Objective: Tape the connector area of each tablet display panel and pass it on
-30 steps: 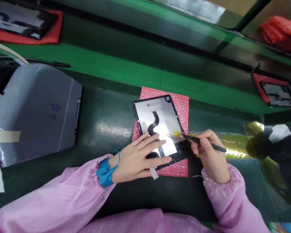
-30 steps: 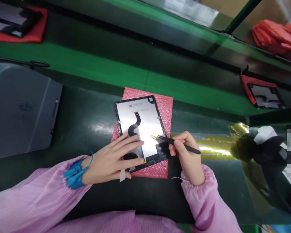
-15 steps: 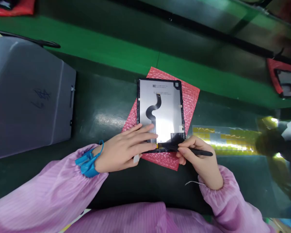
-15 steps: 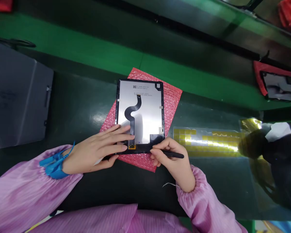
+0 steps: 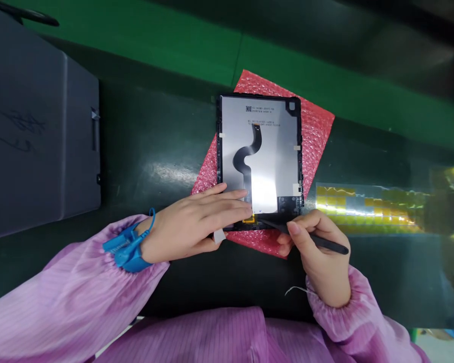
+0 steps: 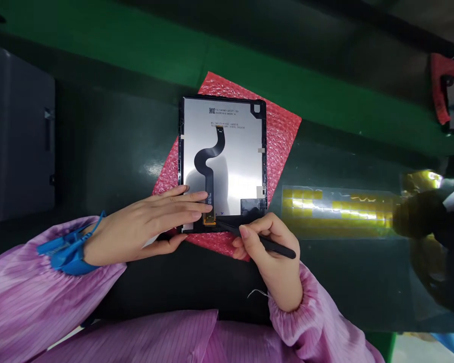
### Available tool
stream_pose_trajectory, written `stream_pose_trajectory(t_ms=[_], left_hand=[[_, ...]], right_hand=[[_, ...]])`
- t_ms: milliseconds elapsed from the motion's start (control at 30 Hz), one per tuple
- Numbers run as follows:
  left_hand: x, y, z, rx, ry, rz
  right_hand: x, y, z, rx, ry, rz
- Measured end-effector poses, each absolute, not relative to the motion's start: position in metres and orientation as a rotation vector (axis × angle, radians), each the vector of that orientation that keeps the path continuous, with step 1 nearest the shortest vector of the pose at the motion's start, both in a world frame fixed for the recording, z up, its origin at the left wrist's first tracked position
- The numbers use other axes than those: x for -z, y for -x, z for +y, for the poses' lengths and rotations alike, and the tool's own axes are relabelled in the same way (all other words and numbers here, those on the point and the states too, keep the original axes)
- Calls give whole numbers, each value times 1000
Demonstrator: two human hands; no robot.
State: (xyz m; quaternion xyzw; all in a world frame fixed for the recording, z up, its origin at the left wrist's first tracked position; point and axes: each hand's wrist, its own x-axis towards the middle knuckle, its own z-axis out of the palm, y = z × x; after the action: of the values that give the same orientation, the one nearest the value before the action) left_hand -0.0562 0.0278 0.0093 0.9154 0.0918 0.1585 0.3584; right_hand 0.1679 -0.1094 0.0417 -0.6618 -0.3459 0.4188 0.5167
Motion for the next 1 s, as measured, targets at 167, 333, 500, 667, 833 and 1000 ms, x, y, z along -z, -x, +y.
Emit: stream_pose_trajectory(t_ms=[167, 333, 500, 667, 833, 1000], left_hand=[[-10, 57, 28, -350, -2335, 263], [-10, 57, 27, -359, -2273, 272], [-8, 57, 28, -386, -2261, 266], [-10, 57, 31, -348, -2257, 248], [-12, 56, 34, -286, -2244, 251], [-11, 55, 33, -311, -2266, 256]], right_hand=[[-40, -160, -114, -973, 1584, -779], [-39, -157, -115, -955, 1610, -797], [-39, -159, -114, -969, 1610, -830], [-39, -159, -113, -952, 1666, -838], [-39, -160, -113, -934, 1707, -838], [-39, -161, -112, -936, 1689, -839]])
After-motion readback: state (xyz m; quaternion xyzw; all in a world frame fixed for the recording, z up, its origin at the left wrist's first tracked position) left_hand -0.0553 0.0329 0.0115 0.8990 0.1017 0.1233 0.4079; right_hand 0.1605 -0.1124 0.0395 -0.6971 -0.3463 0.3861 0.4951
